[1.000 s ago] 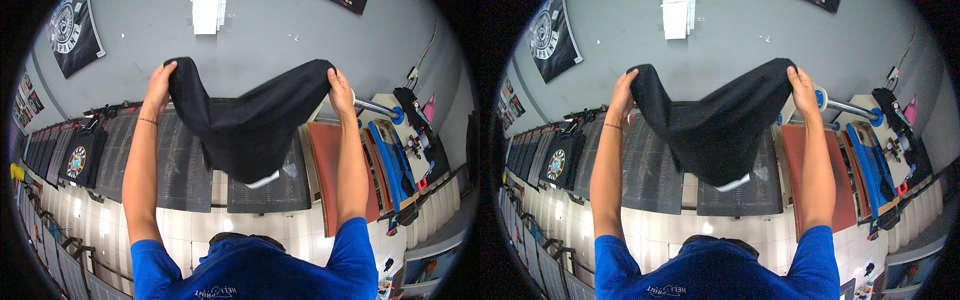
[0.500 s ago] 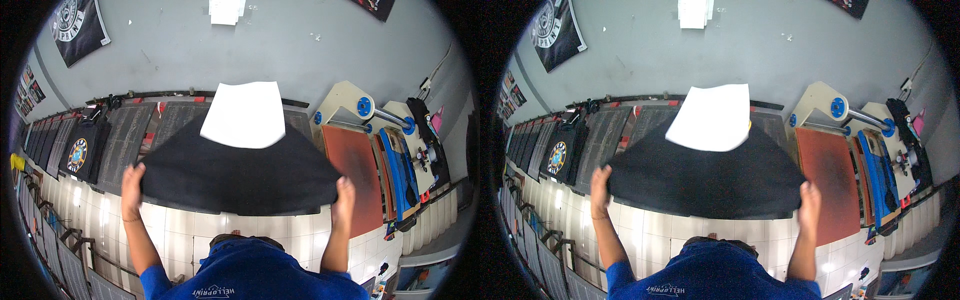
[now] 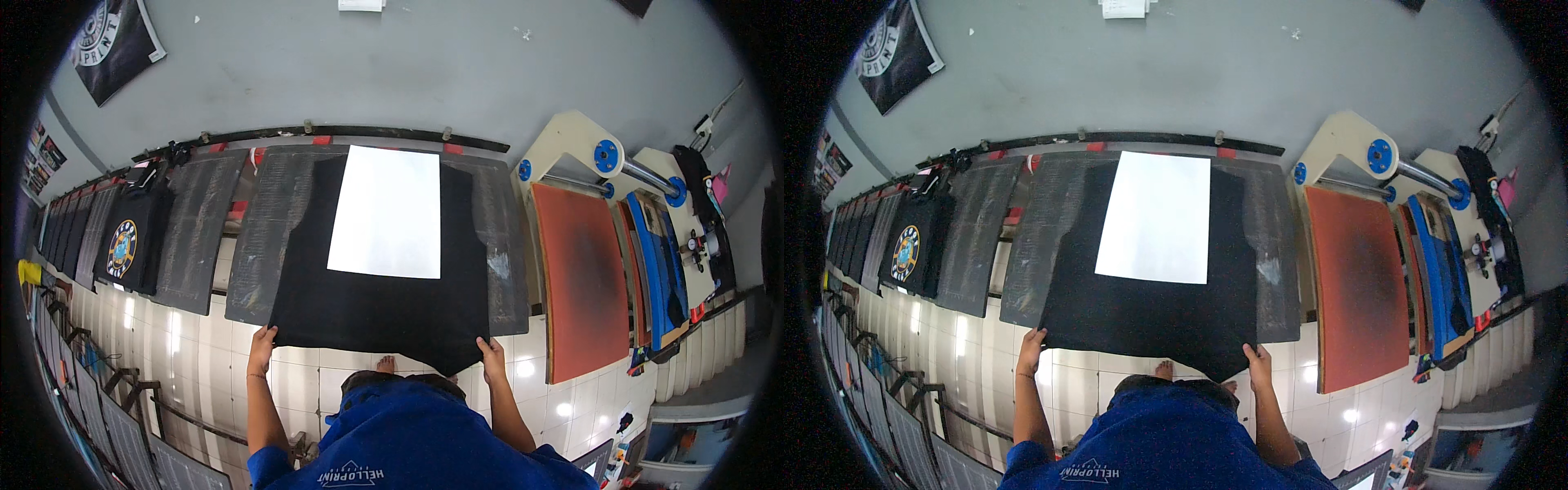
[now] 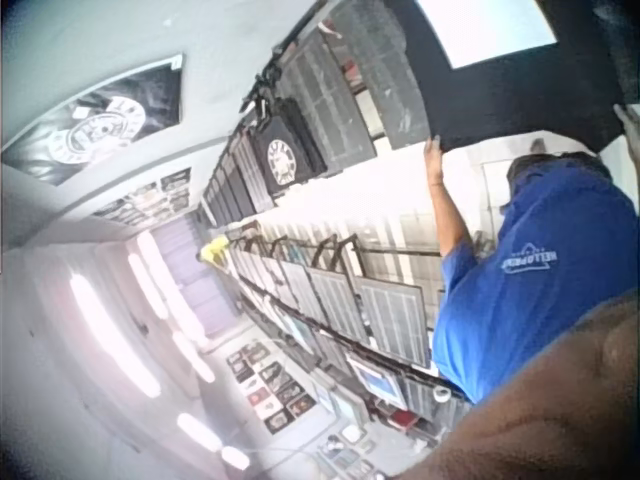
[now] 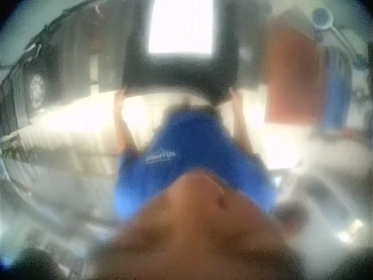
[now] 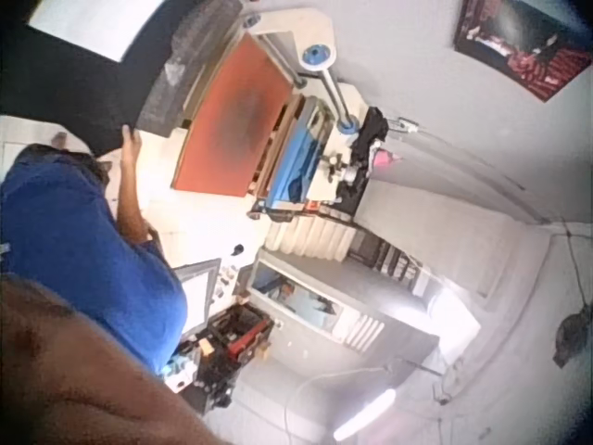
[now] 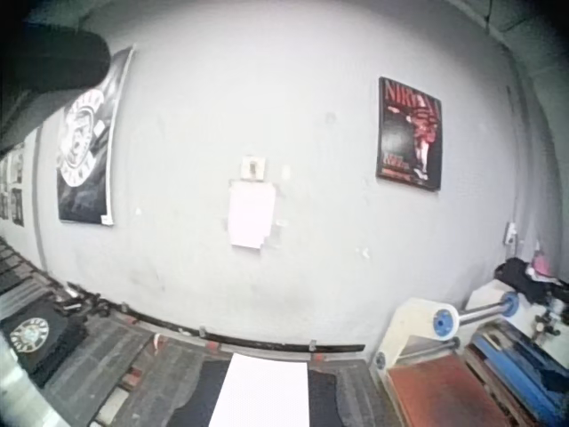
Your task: The person aligns a black shirt on a printing board, places a white sheet over the printed logo area, and uses a heat press machine to press the garment. They repeat these actions for multiple shirts, moving each one from a board to the press and back.
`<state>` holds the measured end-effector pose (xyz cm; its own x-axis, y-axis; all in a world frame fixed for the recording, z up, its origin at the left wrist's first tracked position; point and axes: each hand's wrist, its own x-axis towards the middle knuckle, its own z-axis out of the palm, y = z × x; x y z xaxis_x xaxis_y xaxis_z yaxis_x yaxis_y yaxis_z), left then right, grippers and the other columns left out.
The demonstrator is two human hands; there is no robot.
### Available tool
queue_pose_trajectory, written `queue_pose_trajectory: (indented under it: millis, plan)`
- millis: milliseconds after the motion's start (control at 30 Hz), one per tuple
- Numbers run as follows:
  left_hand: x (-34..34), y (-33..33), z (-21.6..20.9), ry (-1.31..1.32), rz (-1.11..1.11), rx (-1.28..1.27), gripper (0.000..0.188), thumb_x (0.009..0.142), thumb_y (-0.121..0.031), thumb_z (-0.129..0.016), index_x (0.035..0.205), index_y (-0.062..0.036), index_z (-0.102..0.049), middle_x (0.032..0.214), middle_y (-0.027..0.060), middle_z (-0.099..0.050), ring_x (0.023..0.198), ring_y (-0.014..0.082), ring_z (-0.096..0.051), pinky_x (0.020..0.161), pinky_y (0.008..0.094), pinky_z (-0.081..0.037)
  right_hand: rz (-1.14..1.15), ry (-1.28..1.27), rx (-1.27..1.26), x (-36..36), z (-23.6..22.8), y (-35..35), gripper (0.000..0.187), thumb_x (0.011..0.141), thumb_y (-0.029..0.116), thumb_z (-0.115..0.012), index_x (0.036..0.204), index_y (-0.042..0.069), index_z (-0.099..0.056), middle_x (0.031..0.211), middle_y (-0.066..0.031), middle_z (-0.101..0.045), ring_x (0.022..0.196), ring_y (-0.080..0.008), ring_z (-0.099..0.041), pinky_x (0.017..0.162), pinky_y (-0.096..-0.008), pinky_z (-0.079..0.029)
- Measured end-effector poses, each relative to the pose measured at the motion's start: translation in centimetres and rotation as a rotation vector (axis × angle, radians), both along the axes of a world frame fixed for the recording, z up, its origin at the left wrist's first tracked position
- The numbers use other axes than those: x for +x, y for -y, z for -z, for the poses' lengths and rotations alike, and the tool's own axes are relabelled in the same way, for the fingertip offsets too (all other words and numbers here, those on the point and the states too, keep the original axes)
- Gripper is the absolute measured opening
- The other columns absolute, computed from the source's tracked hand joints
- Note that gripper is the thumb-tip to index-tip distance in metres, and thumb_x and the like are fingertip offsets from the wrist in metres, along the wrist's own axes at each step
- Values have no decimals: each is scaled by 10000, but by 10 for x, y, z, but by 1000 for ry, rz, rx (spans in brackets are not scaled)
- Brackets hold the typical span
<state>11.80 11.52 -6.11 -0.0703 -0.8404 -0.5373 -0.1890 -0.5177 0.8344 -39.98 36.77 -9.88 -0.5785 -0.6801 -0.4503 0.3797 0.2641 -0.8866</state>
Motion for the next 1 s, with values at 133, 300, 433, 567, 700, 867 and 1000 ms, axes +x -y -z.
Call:
queue_pose_trajectory:
  millis: [133,300,433,567,700,867,1000]
  plan:
    - [14,-8,19,82,138,1,340,962,-306,-591,1120,-12,-656,981,23,-663,913,127,-580,838,289,-450,72,-162,36,2,6,-5,258,919,212,-671,1019,-24,-648,935,-43,-659,835,-113,-580,767,-255,-454]
    - [49,-14,86,34,247,7,290,962,-359,-579,1032,-80,-615,960,-23,-605,912,127,-549,818,326,-448,166,-445,186,-7,40,-26,270,875,280,-724,807,29,-655,706,20,-577,669,-83,-494,606,-261,-403]
    - [91,-17,169,322,548,115,337,916,-288,-540,1090,-19,-649,885,70,-623,836,208,-574,735,356,-470,167,-633,554,-5,45,-71,345,828,354,-721,915,24,-670,773,-124,-663,717,-238,-634,680,-355,-506]
    - [-16,-46,167,378,1045,385,351,939,-315,-542,1113,-29,-649,962,81,-638,912,215,-576,791,359,-465,325,-497,667,1,45,-162,316,830,331,-708,924,32,-666,796,-136,-668,760,-275,-652,712,-382,-515]
    - [-160,-72,145,346,1686,373,365,962,-342,-545,1137,-39,-649,1039,91,-653,989,221,-579,846,363,-459,588,-409,779,21,39,-255,310,837,330,-699,930,37,-663,837,-145,-678,803,-282,-658,746,-387,-515]
    - [-386,-144,76,219,2115,135,378,996,-338,-538,1164,-14,-636,1089,105,-668,1026,187,-587,910,314,-448,930,-355,701,64,2,-363,272,868,284,-671,950,25,-660,871,-146,-684,836,-278,-662,769,-386,-511]
    - [-496,-223,17,101,2415,-240,349,995,-301,-524,1159,-12,-631,1040,108,-667,979,197,-596,890,326,-455,1216,-341,704,121,-29,-414,238,834,255,-662,914,30,-668,848,-157,-688,815,-305,-670,747,-398,-518]
